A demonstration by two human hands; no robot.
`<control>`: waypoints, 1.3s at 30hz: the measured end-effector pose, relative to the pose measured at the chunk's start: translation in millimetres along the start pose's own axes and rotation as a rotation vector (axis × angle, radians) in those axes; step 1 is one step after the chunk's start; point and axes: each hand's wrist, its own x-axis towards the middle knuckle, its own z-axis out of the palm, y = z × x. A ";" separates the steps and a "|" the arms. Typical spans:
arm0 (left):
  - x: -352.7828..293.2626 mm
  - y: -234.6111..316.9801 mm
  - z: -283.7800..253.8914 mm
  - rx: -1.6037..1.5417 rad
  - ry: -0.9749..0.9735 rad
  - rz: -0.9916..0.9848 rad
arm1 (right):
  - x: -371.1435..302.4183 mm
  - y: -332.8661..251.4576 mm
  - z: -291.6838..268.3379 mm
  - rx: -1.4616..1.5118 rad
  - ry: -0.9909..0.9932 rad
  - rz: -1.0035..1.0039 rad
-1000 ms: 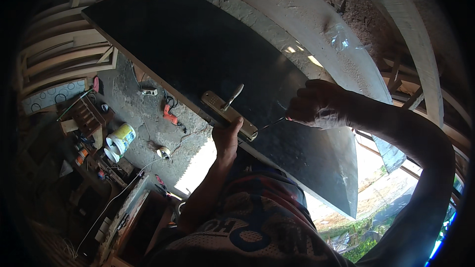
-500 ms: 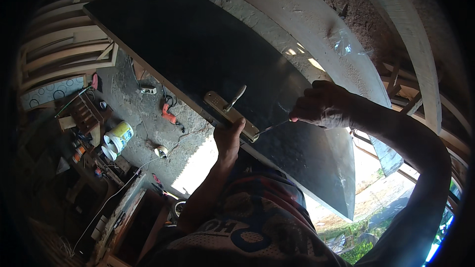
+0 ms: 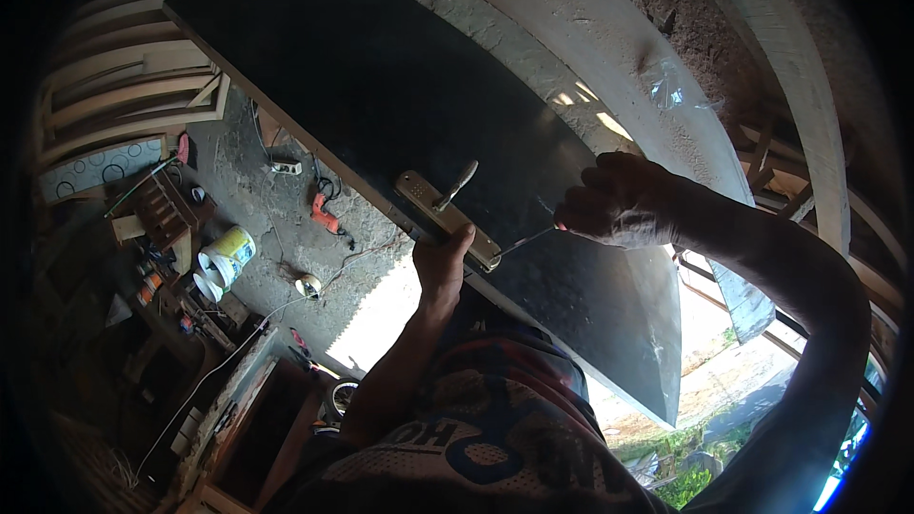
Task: The person installs a door handle on a wooden door using a screwdriver. They tighten screws on both sides of the handle, retrieve additional screws from a container, and later pick up a power drill.
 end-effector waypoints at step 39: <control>2.8 -0.7 -1.1 -0.033 -0.049 -0.025 | 4.9 1.3 5.7 0.728 -0.178 0.299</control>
